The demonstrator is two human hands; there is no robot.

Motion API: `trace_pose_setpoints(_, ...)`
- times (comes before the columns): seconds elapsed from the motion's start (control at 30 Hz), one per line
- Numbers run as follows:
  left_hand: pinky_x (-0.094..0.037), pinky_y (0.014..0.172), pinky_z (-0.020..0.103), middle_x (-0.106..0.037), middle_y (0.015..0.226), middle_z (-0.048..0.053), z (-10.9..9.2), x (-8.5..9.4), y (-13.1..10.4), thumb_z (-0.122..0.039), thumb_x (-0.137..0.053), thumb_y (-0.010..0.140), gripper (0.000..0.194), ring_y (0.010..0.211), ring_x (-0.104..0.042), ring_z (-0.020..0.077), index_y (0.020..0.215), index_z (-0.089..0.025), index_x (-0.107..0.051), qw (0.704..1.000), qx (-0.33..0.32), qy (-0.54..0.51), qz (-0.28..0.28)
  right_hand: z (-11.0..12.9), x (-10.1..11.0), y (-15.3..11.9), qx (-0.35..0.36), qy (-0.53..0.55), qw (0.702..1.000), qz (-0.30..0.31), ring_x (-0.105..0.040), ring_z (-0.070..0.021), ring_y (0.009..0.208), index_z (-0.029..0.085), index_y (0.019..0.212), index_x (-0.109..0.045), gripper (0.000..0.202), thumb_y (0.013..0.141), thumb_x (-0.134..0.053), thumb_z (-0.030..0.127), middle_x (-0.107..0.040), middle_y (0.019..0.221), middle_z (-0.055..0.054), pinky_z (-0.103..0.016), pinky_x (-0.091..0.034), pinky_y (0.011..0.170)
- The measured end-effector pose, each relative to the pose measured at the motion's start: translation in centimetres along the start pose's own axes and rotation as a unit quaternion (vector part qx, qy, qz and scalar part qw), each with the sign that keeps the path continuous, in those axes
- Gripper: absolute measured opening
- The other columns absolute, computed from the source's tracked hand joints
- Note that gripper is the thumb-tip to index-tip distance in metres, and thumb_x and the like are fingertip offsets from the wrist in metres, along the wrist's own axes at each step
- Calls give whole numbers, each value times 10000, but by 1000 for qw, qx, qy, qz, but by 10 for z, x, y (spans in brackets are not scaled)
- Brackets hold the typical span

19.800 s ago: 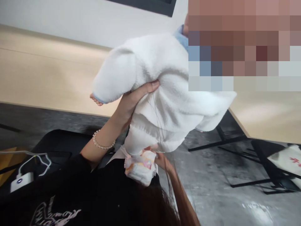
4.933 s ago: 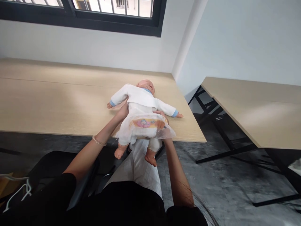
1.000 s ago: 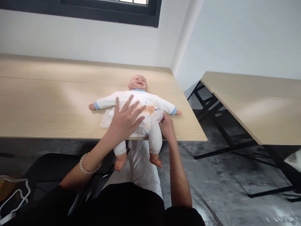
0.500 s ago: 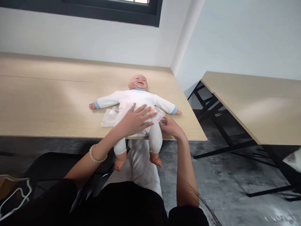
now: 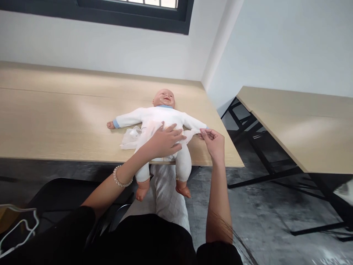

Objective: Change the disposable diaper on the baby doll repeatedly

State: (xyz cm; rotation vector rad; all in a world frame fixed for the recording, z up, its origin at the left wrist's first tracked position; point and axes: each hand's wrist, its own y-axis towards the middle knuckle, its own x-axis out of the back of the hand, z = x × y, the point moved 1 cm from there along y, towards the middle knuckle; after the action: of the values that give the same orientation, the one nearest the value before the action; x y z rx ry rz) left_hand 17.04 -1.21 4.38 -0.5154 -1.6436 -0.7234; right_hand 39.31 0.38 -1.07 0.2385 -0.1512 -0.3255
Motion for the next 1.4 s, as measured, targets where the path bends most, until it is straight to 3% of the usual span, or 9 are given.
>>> trace_pose_setpoints(0.27,-170,1175,773,-670,1350,47,2,-4,11,-337,-396,1026,387,1441,-427,307,1322,-303,-643,999,-33,-19,26,6,-6,13,0,36,999,-26,-695,-188,716,170,1000,-676,448,657,-807,427,-704,771,-38,-372,-624,804)
trace_pose_setpoints(0.5,-229,1175,722,-730,1214,63,1,-7,20,-349,-358,1035,402,1281,-567,275,1144,-247,-732,998,-61,9,22,35,-32,9,24,38,999,19,-700,-195,699,227,1020,-587,441,684,-782,435,-667,724,21,-381,-631,783)
trace_pose_setpoints(0.7,-326,1145,641,-705,1252,104,-6,0,-1,-348,-350,1050,411,1326,-518,331,1233,-225,-697,996,-64,38,-41,50,-55,2,36,3,994,100,-710,-209,704,210,1051,-571,496,691,-798,464,-706,750,-6,-357,-613,722)
trace_pose_setpoints(0.83,-365,1134,577,-638,1369,110,-11,5,-14,-371,-396,1043,381,1339,-510,339,1241,-236,-692,997,-51,47,-42,57,-67,-2,60,-48,987,138,-711,-210,691,202,1063,-594,423,733,-759,409,-718,755,-11,-332,-580,672)
trace_pose_setpoints(1.13,-380,1119,581,-633,1376,112,-13,10,-23,-366,-376,1056,389,1398,-445,388,1179,-203,-707,997,-25,41,-53,69,-77,-6,103,-150,972,149,-724,-225,726,205,1048,-629,288,788,-678,319,-731,746,-7,-336,-543,708)
trace_pose_setpoints(1.27,-403,1101,543,-656,1317,131,-10,6,-27,-323,-411,1041,358,1365,-474,383,1139,-175,-722,997,-33,35,-62,73,-85,-8,116,-210,964,114,-725,-223,716,200,1004,-653,229,780,-687,231,-723,708,6,-326,-524,721)
trace_pose_setpoints(1.4,-405,1102,557,-657,1293,148,-9,2,-33,-303,-437,1028,332,1325,-513,375,1074,-161,-733,994,-29,26,-97,78,-92,-12,116,-270,948,121,-732,-218,749,191,1018,-666,211,808,-667,167,-729,717,5,-310,-509,738)
